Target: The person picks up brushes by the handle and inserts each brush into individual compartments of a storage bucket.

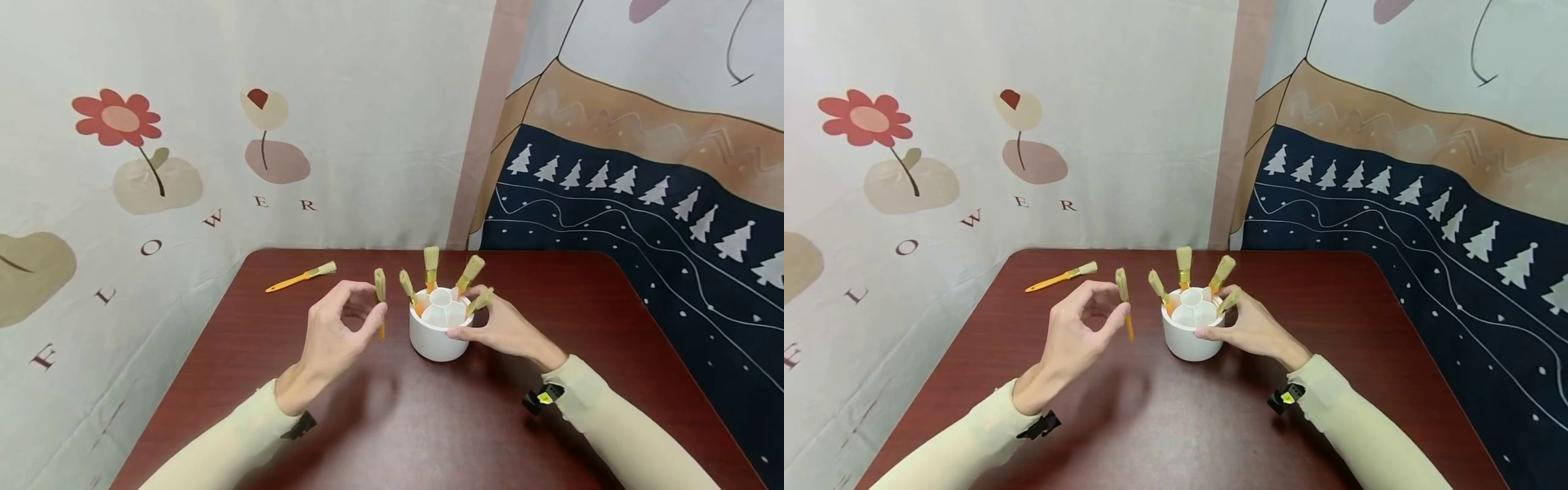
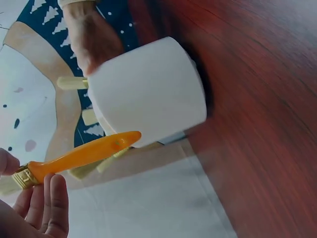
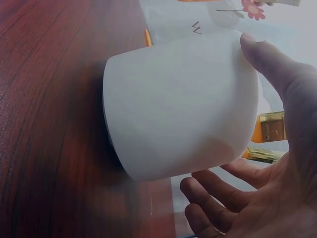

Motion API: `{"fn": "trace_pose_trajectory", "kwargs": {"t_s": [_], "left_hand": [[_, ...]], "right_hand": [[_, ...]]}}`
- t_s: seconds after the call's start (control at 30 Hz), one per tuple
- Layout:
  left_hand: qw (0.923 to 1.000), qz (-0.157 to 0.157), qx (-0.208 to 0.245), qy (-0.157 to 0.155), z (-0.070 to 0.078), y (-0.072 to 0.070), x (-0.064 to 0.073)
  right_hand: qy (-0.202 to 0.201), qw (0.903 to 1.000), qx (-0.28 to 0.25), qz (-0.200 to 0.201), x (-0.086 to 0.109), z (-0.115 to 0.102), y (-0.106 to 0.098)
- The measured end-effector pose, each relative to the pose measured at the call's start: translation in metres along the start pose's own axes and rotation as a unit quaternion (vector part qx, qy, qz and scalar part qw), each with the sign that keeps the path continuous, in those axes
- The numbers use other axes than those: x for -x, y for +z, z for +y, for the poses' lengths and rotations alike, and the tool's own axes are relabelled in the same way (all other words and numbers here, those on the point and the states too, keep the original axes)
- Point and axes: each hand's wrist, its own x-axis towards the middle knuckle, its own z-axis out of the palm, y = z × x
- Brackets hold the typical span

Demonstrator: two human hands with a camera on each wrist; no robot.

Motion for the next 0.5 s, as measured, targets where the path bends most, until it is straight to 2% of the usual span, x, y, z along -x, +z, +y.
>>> {"fn": "trace_pose_trajectory", "kwargs": {"t_s": [0.13, 0.33, 0.5], "left_hand": [[0.9997, 0.012, 0.019, -0.008, 0.006, 0.003, 0.0], [0.9986, 0.039, 0.034, 0.009, 0.012, 0.009, -0.002], [0.9977, 0.046, 0.05, -0.003, 0.016, 0.014, -0.001]], "right_hand": [[-0.003, 1.0, -0.002, -0.003, -0.001, -0.001, 0.001], [-0.002, 1.0, 0.0, 0.001, 0.0, -0.002, 0.002], [0.002, 1.0, 0.004, 0.002, 0.001, -0.003, 0.002]]}}
